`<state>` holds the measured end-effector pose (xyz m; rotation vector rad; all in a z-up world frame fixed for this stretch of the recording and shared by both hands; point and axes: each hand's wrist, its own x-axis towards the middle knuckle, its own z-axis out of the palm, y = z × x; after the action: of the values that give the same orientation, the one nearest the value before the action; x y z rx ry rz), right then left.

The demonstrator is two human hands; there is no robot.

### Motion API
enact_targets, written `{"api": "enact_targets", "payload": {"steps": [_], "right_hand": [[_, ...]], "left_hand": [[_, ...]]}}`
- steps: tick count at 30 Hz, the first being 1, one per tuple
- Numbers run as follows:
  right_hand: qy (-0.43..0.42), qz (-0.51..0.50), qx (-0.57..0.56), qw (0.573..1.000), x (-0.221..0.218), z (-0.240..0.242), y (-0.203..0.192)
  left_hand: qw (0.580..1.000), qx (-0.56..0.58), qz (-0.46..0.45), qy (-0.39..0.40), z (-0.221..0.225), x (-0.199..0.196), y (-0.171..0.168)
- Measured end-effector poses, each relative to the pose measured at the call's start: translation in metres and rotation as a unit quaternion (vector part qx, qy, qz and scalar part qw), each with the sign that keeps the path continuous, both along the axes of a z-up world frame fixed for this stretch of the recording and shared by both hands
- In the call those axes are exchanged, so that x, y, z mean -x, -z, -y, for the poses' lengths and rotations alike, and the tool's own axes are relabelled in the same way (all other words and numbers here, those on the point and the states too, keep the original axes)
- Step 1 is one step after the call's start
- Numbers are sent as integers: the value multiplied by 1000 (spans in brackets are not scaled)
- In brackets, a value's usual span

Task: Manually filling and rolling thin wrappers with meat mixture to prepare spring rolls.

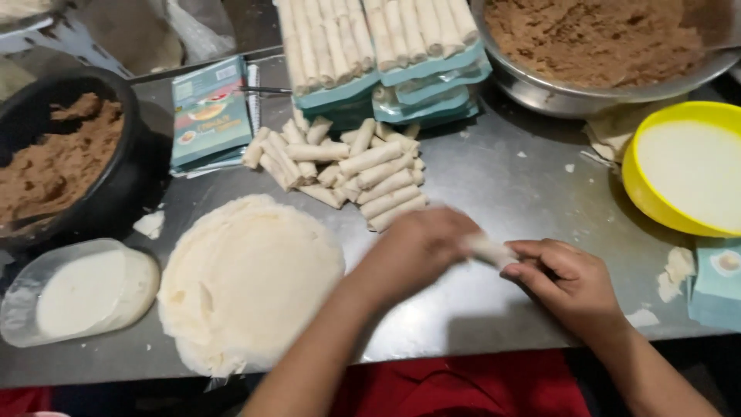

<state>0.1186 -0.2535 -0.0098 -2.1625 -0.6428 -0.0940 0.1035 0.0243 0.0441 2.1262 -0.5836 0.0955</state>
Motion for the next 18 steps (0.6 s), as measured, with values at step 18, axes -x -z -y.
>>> {"api": "enact_targets", "payload": {"steps": [18], "right_hand": [[-2, 86, 121, 989, -3, -15, 1]], "left_hand": [[872, -245, 150, -397, -80, 150, 75]]}}
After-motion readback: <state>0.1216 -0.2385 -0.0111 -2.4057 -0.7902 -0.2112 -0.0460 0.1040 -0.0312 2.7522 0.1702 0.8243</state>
